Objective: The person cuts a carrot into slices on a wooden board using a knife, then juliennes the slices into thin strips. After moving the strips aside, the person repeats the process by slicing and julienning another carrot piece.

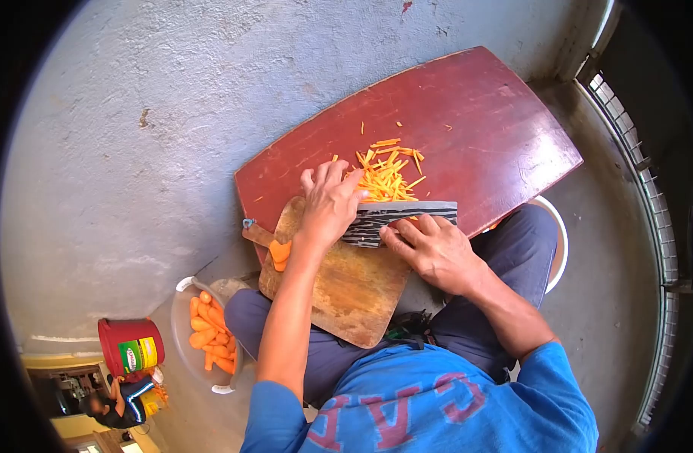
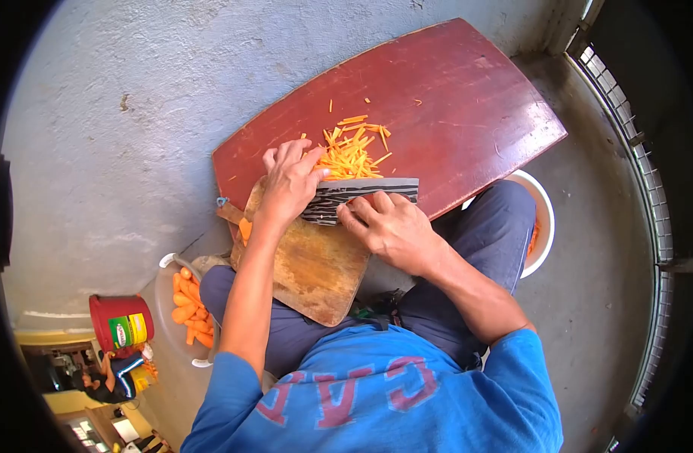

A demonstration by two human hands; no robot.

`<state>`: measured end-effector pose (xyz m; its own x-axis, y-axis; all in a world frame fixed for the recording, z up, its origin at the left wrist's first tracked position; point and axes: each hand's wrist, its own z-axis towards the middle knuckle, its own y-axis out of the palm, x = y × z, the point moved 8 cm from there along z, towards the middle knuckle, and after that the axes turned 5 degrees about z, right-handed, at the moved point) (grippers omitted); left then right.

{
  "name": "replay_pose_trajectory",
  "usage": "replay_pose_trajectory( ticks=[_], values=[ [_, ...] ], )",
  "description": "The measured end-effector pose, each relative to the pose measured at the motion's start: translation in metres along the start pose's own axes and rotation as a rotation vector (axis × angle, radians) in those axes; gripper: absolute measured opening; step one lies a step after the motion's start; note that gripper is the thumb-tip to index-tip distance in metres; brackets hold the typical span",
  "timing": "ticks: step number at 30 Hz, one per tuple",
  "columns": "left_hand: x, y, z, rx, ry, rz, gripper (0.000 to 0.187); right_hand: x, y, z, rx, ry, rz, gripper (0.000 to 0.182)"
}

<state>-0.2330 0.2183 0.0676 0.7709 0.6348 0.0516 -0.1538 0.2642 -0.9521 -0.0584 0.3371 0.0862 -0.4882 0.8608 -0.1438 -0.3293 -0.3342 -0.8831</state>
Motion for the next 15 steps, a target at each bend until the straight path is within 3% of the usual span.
replay_pose_trajectory(
  ticks=[4,8,12,15],
  values=[
    [0.047,-0.009,0.016,0.032,0.098,-0.353,0.041,-0.001,0.002,0.001,-0.020,-0.012,0.006,0.055],
    [0.049,0.018,0.027,0.027,0.191,0.090,0.039,-0.003,0.008,-0.001,-0.022,-0.023,0.022,0.054],
    [0.011,-0.002,0.022,0.038,0.004,-0.157,0.032,0.000,0.001,-0.002,-0.012,0.009,0.011,0.058],
    [0.008,-0.021,0.005,0.038,0.072,-0.057,0.032,0.000,-0.005,0.000,-0.002,0.017,0.024,0.059]
  ],
)
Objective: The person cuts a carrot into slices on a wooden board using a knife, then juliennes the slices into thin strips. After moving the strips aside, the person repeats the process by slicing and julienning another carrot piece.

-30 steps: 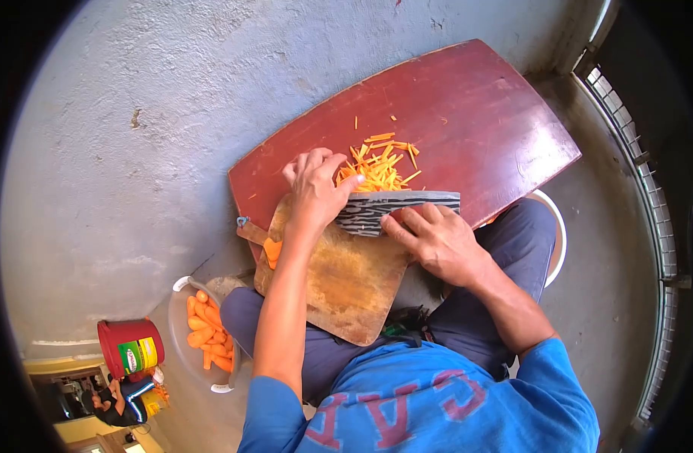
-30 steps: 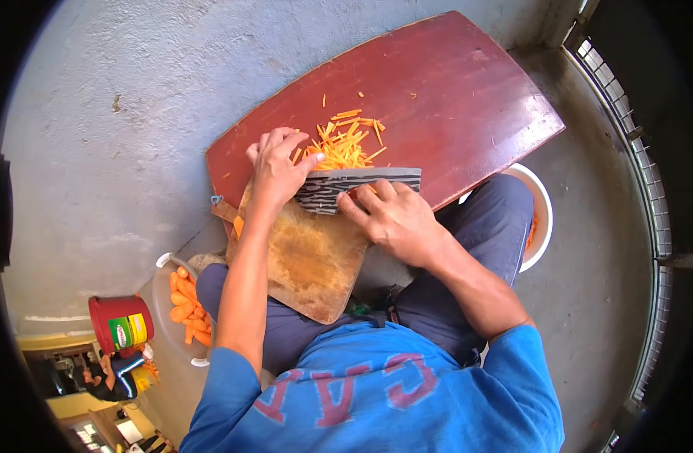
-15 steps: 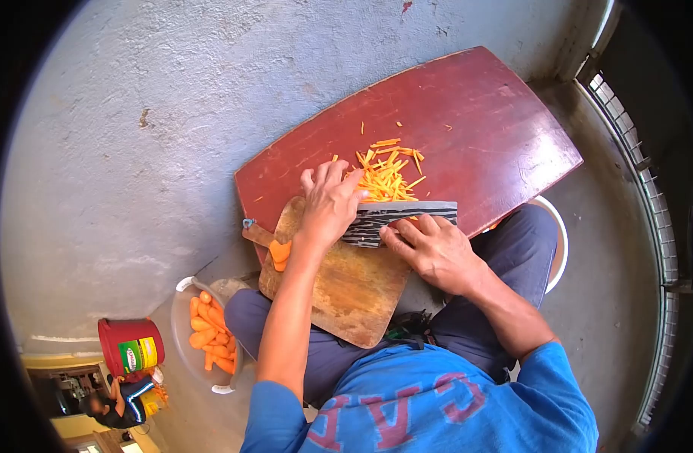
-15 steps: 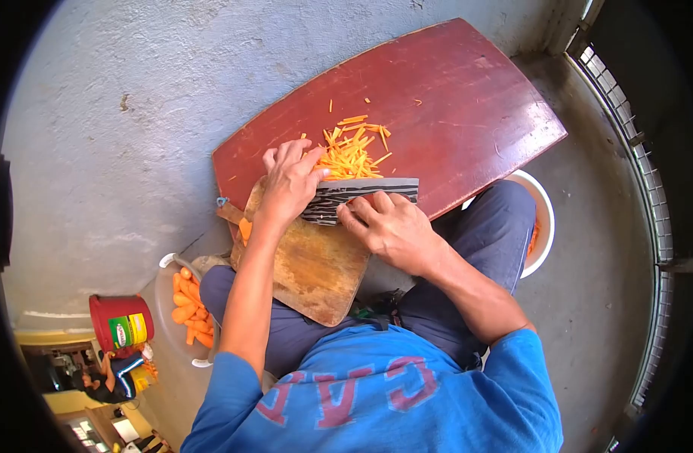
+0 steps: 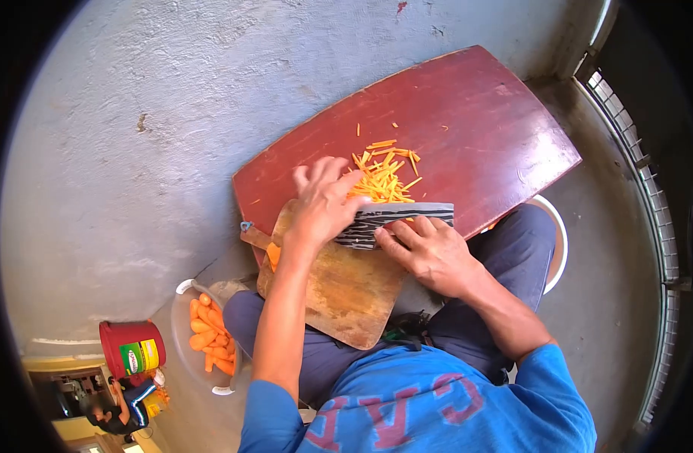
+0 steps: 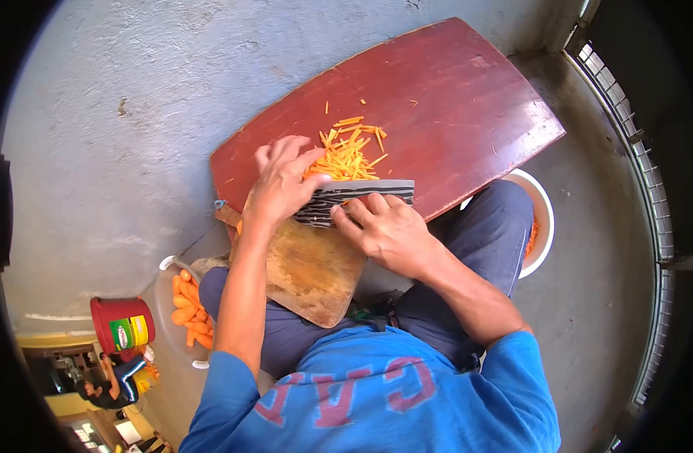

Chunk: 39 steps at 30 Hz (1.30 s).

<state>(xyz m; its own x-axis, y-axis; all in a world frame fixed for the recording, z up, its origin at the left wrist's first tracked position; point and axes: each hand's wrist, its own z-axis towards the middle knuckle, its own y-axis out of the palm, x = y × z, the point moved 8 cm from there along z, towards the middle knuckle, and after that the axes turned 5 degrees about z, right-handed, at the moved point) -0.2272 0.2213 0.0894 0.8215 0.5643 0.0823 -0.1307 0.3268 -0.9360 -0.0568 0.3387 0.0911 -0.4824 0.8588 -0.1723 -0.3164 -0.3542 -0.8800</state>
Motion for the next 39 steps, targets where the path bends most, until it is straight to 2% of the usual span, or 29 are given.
replay_pose_trajectory(
  ticks=[1,2,4,6,7,10,14,15,18,19,22,24,28,29,30,33,36,39],
  values=[
    [-0.048,0.007,-0.012,-0.022,-0.185,0.073,0.036,0.001,0.001,0.001,0.010,0.005,-0.005,0.059],
    [-0.070,0.005,-0.021,0.002,-0.286,0.050,0.041,0.003,0.001,-0.001,0.015,0.013,-0.015,0.059],
    [-0.074,-0.011,-0.027,-0.048,-0.378,-0.113,0.044,0.006,0.002,-0.003,0.011,0.031,-0.016,0.058],
    [-0.059,0.003,-0.034,-0.069,-0.299,-0.320,0.042,0.007,0.006,-0.002,-0.002,0.039,0.009,0.058],
    [-0.046,0.004,-0.033,-0.119,-0.237,-0.204,0.042,0.007,0.008,-0.001,-0.002,0.039,0.012,0.058],
    [-0.061,0.011,-0.035,0.057,-0.277,0.104,0.042,0.005,0.009,-0.002,-0.015,0.057,0.021,0.057],
    [-0.041,-0.004,-0.032,0.002,-0.274,-0.216,0.033,0.009,0.009,-0.005,-0.038,0.086,0.017,0.058],
    [-0.043,0.002,-0.034,0.017,-0.198,-0.095,0.029,0.009,0.011,-0.003,-0.032,0.089,0.018,0.058],
    [-0.066,0.000,-0.042,0.170,-0.268,0.002,0.026,0.010,0.009,-0.004,-0.027,0.105,0.013,0.058],
    [-0.068,-0.003,-0.044,0.214,-0.304,-0.100,0.024,0.011,0.008,-0.005,-0.030,0.118,0.026,0.058],
    [-0.072,0.010,-0.054,0.247,-0.522,-0.382,0.023,0.022,0.010,-0.006,-0.030,0.193,0.177,0.057],
    [-0.072,0.031,-0.069,0.393,-0.590,-0.581,0.026,0.034,0.002,-0.004,0.082,0.294,0.327,0.054],
    [-0.050,0.045,-0.072,0.448,-0.590,-0.811,0.040,0.066,0.007,-0.014,0.295,0.525,0.863,0.043],
    [-0.038,0.043,-0.068,0.460,-0.586,-0.867,0.043,0.074,0.016,-0.018,0.289,0.570,0.952,0.042],
    [-0.027,0.039,-0.063,0.426,-0.575,-0.845,0.049,0.077,0.020,-0.018,0.259,0.649,1.060,0.043],
    [-0.008,0.025,-0.046,0.428,-0.496,-0.681,0.054,0.080,0.029,-0.022,0.196,0.838,1.323,0.046],
    [-0.008,0.022,-0.034,0.433,-0.512,-0.618,0.053,0.078,0.035,-0.023,0.172,0.817,1.353,0.046],
    [-0.023,0.035,-0.036,0.392,-0.507,-0.524,0.052,0.079,0.029,-0.022,0.182,0.819,1.246,0.045]
  ],
)
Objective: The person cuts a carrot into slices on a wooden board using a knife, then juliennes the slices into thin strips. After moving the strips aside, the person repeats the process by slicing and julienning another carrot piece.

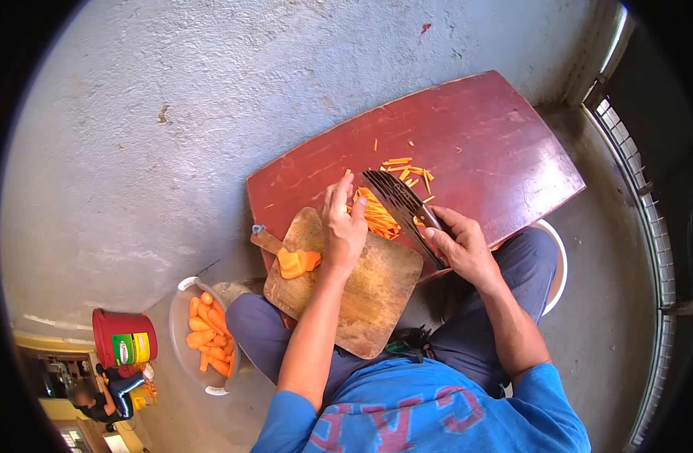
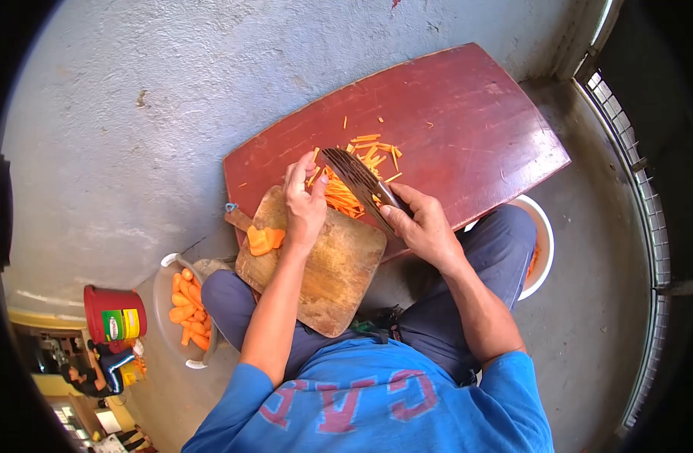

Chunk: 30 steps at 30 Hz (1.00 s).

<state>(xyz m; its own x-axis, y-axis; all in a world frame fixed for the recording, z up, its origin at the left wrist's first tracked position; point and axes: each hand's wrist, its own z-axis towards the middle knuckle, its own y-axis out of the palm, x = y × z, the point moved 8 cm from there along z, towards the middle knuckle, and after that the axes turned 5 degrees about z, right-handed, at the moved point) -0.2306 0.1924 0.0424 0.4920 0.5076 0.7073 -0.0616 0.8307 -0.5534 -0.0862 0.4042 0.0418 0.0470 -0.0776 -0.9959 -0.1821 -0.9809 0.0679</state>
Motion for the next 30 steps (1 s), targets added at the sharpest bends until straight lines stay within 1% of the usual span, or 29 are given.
replay_pose_trajectory(
  ticks=[2,5,8,11,13,14,15,17,18,21,22,25,28,30],
  values=[
    [-0.004,-0.002,-0.003,0.006,0.088,0.057,0.050,0.000,-0.001,0.002,-0.022,0.006,-0.026,0.045],
    [-0.016,0.001,-0.004,-0.097,-0.057,-0.153,0.055,0.003,0.001,-0.001,-0.051,0.025,-0.044,0.045],
    [-0.029,-0.017,-0.009,0.003,-0.080,-0.086,0.055,-0.001,0.006,-0.002,-0.065,-0.008,-0.074,0.043],
    [-0.028,-0.052,-0.015,0.107,-0.154,-0.109,0.058,0.001,0.005,0.000,-0.047,-0.040,-0.097,0.041],
    [-0.031,-0.081,-0.018,0.045,-0.105,0.084,0.058,0.001,0.002,0.000,-0.040,-0.037,-0.135,0.041],
    [-0.017,-0.101,-0.019,-0.020,-0.011,0.297,0.058,0.002,0.001,-0.001,-0.042,-0.004,-0.134,0.041],
    [-0.010,-0.116,-0.023,-0.088,0.082,0.507,0.057,0.001,0.002,-0.001,-0.048,-0.022,-0.134,0.041],
    [-0.024,-0.138,-0.034,-0.218,0.057,0.569,0.059,-0.002,0.004,0.000,-0.065,-0.062,-0.137,0.042],
    [-0.030,-0.148,-0.040,-0.281,0.045,0.600,0.060,-0.001,0.005,-0.001,-0.067,-0.023,-0.116,0.043],
    [-0.054,-0.169,-0.054,-0.407,-0.133,0.563,0.067,0.004,0.008,-0.001,-0.084,-0.061,-0.100,0.043],
    [-0.063,-0.171,-0.058,-0.417,-0.152,0.525,0.071,0.006,0.008,-0.001,-0.091,-0.043,-0.109,0.044],
    [-0.070,-0.166,-0.066,-0.440,-0.159,0.472,0.070,0.009,0.007,0.001,-0.104,-0.018,-0.134,0.045],
    [-0.065,-0.162,-0.066,-0.396,-0.155,0.486,0.062,0.013,0.008,0.001,-0.104,-0.015,-0.138,0.045],
    [-0.069,-0.161,-0.067,-0.350,-0.165,0.361,0.057,0.014,0.008,0.001,-0.093,0.020,-0.134,0.045]
  ],
)
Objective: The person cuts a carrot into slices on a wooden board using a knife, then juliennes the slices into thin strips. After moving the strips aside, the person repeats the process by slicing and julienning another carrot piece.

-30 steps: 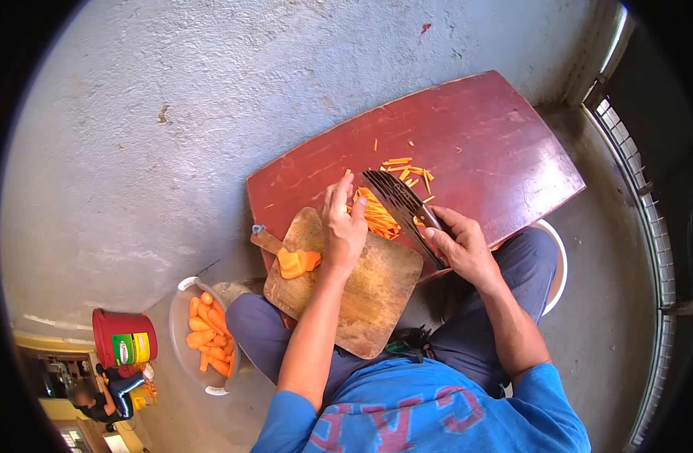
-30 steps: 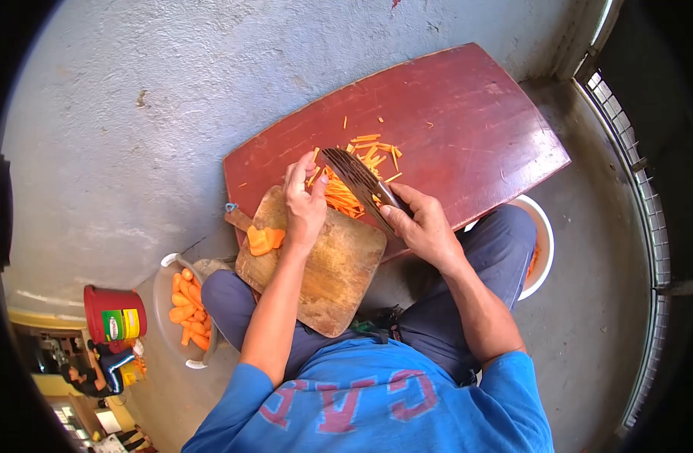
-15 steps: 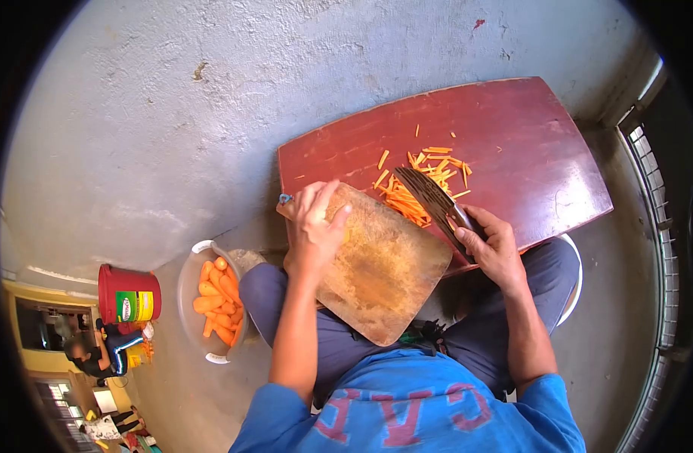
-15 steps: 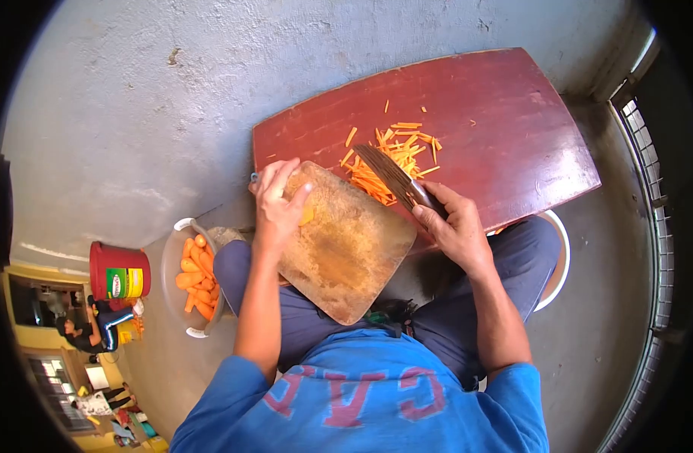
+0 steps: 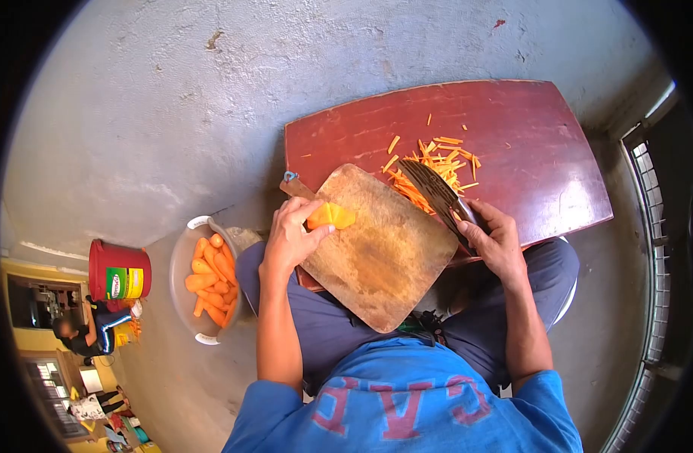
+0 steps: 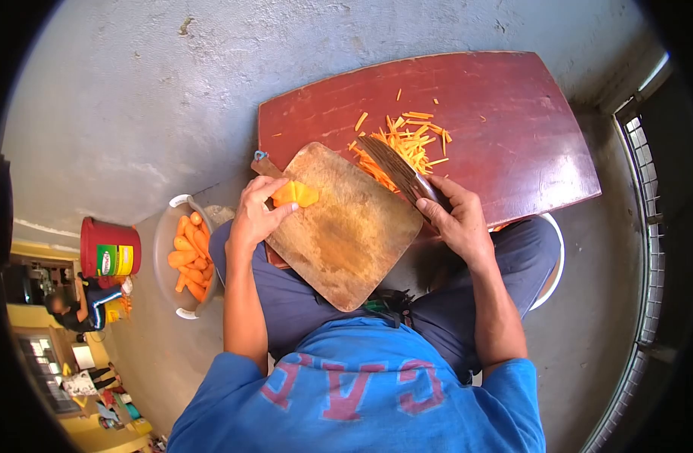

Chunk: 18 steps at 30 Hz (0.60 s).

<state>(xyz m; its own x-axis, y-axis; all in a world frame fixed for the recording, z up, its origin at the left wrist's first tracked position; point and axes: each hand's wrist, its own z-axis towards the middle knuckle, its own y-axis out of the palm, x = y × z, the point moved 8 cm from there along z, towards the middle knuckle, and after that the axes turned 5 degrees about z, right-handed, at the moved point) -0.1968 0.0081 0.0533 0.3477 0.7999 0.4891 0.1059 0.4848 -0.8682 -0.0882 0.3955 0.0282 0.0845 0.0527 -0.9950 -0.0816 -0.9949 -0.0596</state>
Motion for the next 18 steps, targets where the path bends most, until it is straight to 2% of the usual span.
replay_pose_trajectory(
  ticks=[1,4,10,13,15,18],
  values=[
    [-0.001,0.001,-0.001,0.018,0.003,-0.063,0.055,0.000,0.000,0.000,0.000,0.011,0.004,0.045],
    [0.010,0.001,-0.009,0.096,0.086,0.009,0.052,-0.001,0.001,-0.001,0.003,0.026,0.012,0.044],
    [0.020,-0.002,-0.017,0.109,0.033,0.075,0.056,-0.001,0.002,-0.001,0.010,-0.012,-0.024,0.043],
    [0.036,-0.004,-0.025,0.163,0.100,0.065,0.058,-0.005,0.003,-0.004,-0.003,-0.026,-0.026,0.043],
    [0.051,0.000,-0.034,0.173,0.061,-0.077,0.060,-0.015,0.007,-0.011,-0.019,-0.008,-0.013,0.044],
    [0.071,0.022,-0.054,0.247,0.040,-0.108,0.065,-0.033,0.015,-0.024,-0.018,-0.128,-0.146,0.049]
  ],
)
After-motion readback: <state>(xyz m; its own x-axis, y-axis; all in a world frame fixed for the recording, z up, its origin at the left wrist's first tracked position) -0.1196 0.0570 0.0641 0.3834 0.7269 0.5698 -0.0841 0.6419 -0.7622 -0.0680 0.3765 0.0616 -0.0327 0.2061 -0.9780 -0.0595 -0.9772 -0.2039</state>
